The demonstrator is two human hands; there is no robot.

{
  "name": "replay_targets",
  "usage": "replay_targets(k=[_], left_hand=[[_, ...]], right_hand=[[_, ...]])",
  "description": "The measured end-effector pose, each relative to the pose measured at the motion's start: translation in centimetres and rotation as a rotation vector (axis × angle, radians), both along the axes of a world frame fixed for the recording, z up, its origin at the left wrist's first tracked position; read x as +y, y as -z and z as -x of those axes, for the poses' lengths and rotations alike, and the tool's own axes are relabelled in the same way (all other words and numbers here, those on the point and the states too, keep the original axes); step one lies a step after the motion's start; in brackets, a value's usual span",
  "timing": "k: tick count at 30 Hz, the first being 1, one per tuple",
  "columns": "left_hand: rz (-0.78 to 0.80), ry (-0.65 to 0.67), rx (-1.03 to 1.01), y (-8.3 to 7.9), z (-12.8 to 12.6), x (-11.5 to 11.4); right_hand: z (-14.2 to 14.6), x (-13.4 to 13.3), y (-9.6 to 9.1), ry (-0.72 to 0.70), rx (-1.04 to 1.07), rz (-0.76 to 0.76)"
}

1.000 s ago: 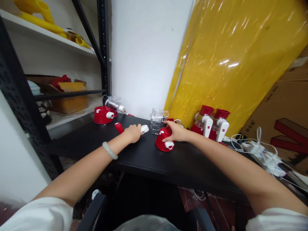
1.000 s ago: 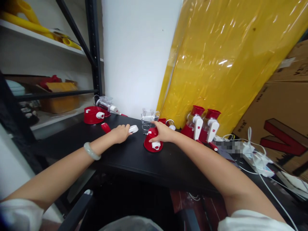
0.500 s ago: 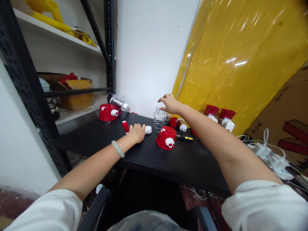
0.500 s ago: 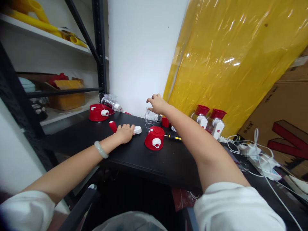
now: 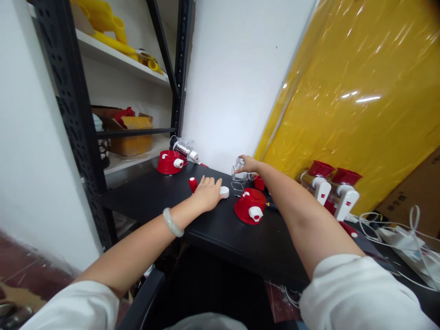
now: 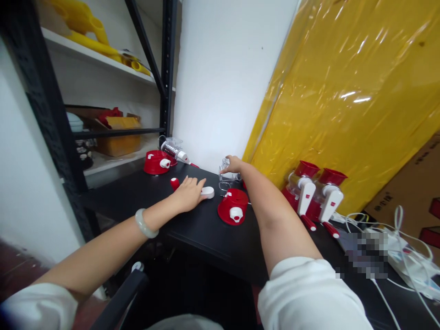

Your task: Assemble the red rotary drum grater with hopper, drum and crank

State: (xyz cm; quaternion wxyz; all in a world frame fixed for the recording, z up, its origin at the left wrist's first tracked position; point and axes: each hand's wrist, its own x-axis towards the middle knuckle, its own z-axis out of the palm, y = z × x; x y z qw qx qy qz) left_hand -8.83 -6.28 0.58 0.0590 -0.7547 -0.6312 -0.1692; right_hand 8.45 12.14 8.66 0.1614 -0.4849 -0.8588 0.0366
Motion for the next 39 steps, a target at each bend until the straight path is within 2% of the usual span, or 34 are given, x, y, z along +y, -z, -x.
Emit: replay_targets(k=[3,8,10,12,14,17,22,24,26,29,31,34,37,39], left_hand=[[-0.062,0.053,-0.124,-0.4,0.1,-0.5],[-0.115,0.107,-0.329,-0.2,0.6,0.1],[-0.080,0.163,-0.580,0.0,0.6,0.8],[0.008,0.239,-0.938,0.0,0.0,1.5],[0.100,0.310,-1.198,-0.4,-1.2,1.9],[0.179,0.403,-1.305,-1.8,-3.5,1.9],[0.420,0.655,-1.662,-4.9,-6.3,1.5],[0.384,0.688,-1.767,-5.6,-6.5,1.9],[0.252,0.668,-1.862,-5.8,-6.2,2.5],[0.075,0.673,-1.767,-5.4,-5.5,3.6],[0.059,0.749,-1.627,-5.0,-5.6,3.9],[0.051,0.825,-1.401,-4.6,-6.6,3.4],[-0.042,0.759,-1.189,-4.4,-8.2,2.6],[-0.080,0.724,-1.116,-4.1,-8.7,2.7]], right_hand=[[-0.5,-0.1,0.0,-0.008,0.128,0.000],[-2.8,-1.4,-1.9,-0.059,0.448,-0.124],[-3.9,-2.2,-2.4,-0.068,0.602,-0.172],[-4.7,-3.1,-2.3,-0.065,0.743,-0.209],[-5.1,-4.2,-1.6,-0.058,0.854,-0.258],[-5.1,-6.5,0.4,-0.069,0.944,-0.371],[-4.0,-12.0,4.4,-0.223,0.868,-0.548],[-4.0,-14.0,5.3,-0.325,0.772,-0.561],[-4.5,-15.2,5.4,-0.408,0.692,-0.541],[-6.2,-15.4,3.6,-0.438,0.687,-0.522],[-7.5,-14.7,1.5,-0.405,0.748,-0.509],[-8.7,-13.7,-1.8,-0.397,0.776,-0.396],[-8.9,-13.3,-4.2,-0.391,0.736,-0.276],[-8.8,-13.1,-4.9,-0.365,0.718,-0.236]])
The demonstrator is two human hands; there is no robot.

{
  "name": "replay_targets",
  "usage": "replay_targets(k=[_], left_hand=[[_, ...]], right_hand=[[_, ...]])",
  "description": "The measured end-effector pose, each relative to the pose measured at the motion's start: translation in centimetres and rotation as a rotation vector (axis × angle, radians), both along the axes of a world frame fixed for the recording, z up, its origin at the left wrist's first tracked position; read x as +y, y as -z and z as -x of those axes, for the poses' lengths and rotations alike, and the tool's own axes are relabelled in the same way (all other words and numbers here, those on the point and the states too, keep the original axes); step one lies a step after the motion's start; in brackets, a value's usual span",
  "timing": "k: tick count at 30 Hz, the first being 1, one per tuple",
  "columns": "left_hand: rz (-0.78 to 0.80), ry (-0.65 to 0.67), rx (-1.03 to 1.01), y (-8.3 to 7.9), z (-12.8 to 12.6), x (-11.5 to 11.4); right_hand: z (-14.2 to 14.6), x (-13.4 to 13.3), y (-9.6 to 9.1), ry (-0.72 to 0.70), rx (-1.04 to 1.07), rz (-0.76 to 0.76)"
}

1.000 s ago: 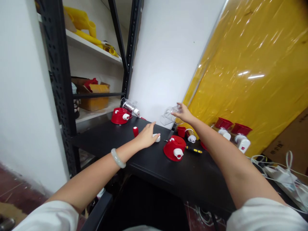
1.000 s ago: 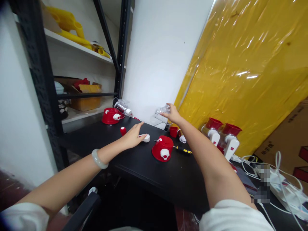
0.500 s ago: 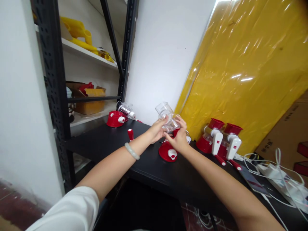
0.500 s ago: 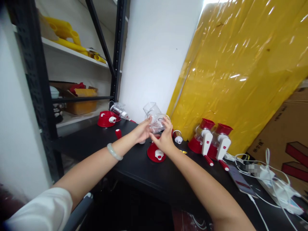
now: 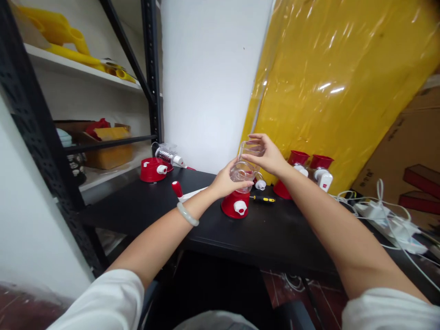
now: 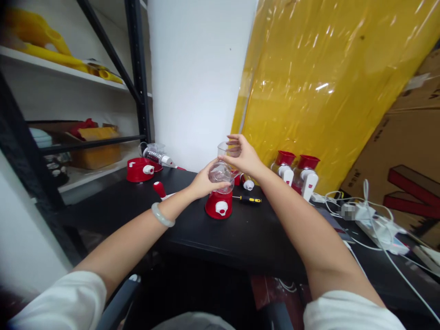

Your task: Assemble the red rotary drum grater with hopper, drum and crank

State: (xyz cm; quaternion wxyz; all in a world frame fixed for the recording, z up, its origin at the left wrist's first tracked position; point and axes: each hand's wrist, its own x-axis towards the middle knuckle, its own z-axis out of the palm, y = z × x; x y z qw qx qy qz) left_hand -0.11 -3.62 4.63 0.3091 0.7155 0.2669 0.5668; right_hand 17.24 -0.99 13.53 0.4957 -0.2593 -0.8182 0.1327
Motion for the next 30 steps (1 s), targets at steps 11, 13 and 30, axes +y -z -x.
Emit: replay_targets(k=[11,13,30], left_hand=[[0.145,0.211,0.237,4.1,2.4,2.3],[0.177,0.211,0.197,4.7,2.2,2.3],[0.287,0.160,0.185,5.6,2.0,2.5]], right_hand=[[-1.4,2.3,2.4,0.034,0.021,0.127],[-1.3,2.8,2.6,0.024,0.003,0.133],[0.2,2.0,0.2,0.300,-0.475,-0.029]])
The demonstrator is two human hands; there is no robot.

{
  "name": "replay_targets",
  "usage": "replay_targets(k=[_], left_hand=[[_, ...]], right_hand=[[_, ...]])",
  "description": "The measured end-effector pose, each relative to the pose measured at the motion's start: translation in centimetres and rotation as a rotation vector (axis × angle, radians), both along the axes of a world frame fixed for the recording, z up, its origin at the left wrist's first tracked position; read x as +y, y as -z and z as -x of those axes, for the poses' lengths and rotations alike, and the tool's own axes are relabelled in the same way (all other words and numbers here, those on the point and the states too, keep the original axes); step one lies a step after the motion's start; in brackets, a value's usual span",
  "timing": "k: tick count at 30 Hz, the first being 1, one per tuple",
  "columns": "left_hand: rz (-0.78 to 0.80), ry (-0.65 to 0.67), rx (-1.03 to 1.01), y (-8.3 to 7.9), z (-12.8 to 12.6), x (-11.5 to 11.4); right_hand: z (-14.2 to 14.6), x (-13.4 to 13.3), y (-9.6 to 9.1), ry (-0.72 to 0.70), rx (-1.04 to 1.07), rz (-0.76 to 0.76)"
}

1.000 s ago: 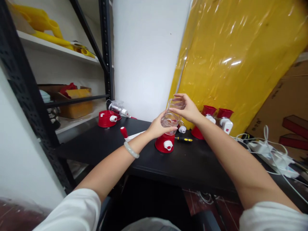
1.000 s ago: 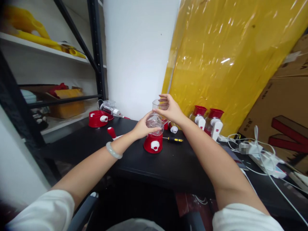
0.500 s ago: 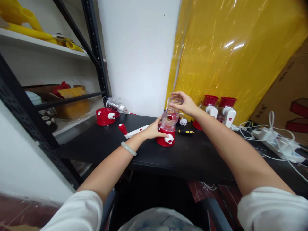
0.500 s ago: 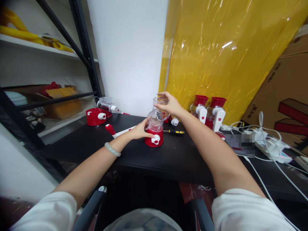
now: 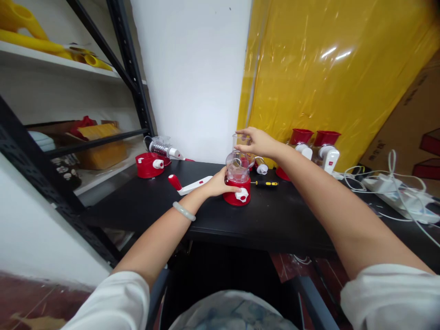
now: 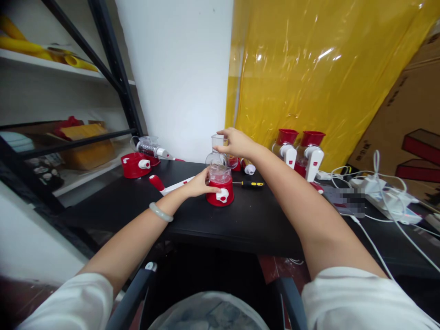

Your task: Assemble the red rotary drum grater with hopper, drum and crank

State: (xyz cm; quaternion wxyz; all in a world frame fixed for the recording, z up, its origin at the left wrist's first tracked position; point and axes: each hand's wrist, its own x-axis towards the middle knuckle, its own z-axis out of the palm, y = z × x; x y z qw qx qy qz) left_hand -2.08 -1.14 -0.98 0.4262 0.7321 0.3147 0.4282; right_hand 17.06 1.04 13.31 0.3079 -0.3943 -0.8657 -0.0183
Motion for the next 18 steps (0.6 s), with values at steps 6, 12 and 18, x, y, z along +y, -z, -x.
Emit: replay_targets(k=[6,12,18], left_hand=[[-0.055,-0.021,0.030,0.1,0.2,0.1],[-0.042,-0.018,0.046,0.2,0.1,0.0],[-0.034,-0.011,0.019,0.2,0.1,0.0]], right_hand=[[1.0,-2.1,0.4,0.278,-0.074,-0.114],[1.5,-3.5,0.6,0.438,-0.078,-0.142],[0.6,-2.0,-0.1,0.263,-0.105,-0.065]])
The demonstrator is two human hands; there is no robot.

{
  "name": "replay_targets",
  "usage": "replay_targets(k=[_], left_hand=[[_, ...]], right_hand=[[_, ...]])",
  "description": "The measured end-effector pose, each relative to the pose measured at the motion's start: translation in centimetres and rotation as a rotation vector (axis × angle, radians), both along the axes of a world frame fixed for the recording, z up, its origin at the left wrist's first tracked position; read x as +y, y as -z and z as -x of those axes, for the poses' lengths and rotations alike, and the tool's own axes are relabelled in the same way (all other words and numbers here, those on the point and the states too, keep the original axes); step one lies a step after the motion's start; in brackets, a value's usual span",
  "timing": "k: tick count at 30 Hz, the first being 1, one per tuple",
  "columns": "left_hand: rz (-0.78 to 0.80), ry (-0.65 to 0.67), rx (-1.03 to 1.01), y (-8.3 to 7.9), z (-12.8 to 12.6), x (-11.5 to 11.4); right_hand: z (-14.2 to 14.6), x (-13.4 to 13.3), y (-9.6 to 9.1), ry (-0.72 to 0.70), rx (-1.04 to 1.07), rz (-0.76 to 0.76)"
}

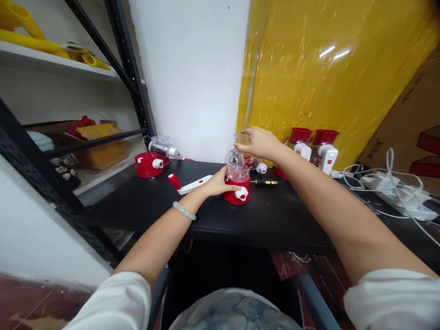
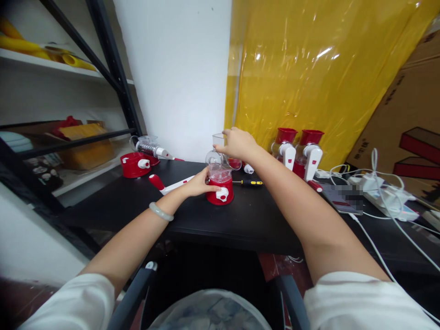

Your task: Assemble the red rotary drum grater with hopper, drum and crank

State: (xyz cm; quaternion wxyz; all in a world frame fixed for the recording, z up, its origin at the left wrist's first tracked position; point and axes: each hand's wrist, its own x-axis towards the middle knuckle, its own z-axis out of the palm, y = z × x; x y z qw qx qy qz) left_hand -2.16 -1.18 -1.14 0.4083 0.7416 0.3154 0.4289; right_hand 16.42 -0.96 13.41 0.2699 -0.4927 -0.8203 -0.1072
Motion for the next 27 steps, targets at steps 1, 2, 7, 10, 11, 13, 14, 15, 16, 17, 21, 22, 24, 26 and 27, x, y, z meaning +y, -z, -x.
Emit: replay_targets(k=[1,2,7,10,11,13,14,15,16,17,21,22,24,26,27], left_hand=[[0.002,-0.001,-0.007,0.0,0.0,0.0],[0.006,-0.001,-0.015,0.1,0.0,0.0],[0.080,0.024,-0.078,0.3,0.1,0.2],[0.119,0.025,-0.121,0.5,0.1,0.3],[0.131,0.026,-0.133,0.6,0.1,0.3],[0.161,0.019,-0.149,0.7,0.2,0.4],[0.176,0.006,-0.150,0.7,0.2,0.4],[0.190,-0.012,-0.149,0.8,0.2,0.4],[0.202,-0.030,-0.147,0.8,0.3,0.4],[0.212,-0.043,-0.143,0.8,0.3,0.3],[0.223,-0.044,-0.138,0.8,0.3,0.3],[0.219,-0.040,-0.136,0.8,0.3,0.3],[0.209,-0.042,-0.131,0.8,0.3,0.3],[0.200,-0.043,-0.126,0.8,0.3,0.4],[0.195,-0.038,-0.127,0.9,0.3,0.4]], right_hand=[[-0.3,0.4,-0.2,-0.057,-0.006,0.035],[-0.7,0.8,-0.5,-0.114,-0.011,0.076],[-2.4,2.4,-1.9,-0.327,-0.033,0.281],[-2.7,3.0,-2.8,-0.383,-0.042,0.347],[-2.6,3.2,-3.1,-0.397,-0.040,0.365],[-2.3,3.5,-3.6,-0.415,-0.036,0.381],[-2.1,3.6,-3.8,-0.410,-0.043,0.378],[-1.9,3.7,-3.9,-0.396,-0.056,0.367],[-1.7,3.8,-4.1,-0.372,-0.074,0.353],[-1.4,3.9,-4.1,-0.345,-0.092,0.340],[-0.5,4.4,-4.3,-0.271,-0.137,0.307],[-0.4,4.5,-4.3,-0.253,-0.147,0.299],[-0.1,4.5,-4.4,-0.201,-0.171,0.288],[0.1,4.4,-4.5,-0.130,-0.200,0.278],[0.2,4.2,-4.5,-0.093,-0.214,0.269]])
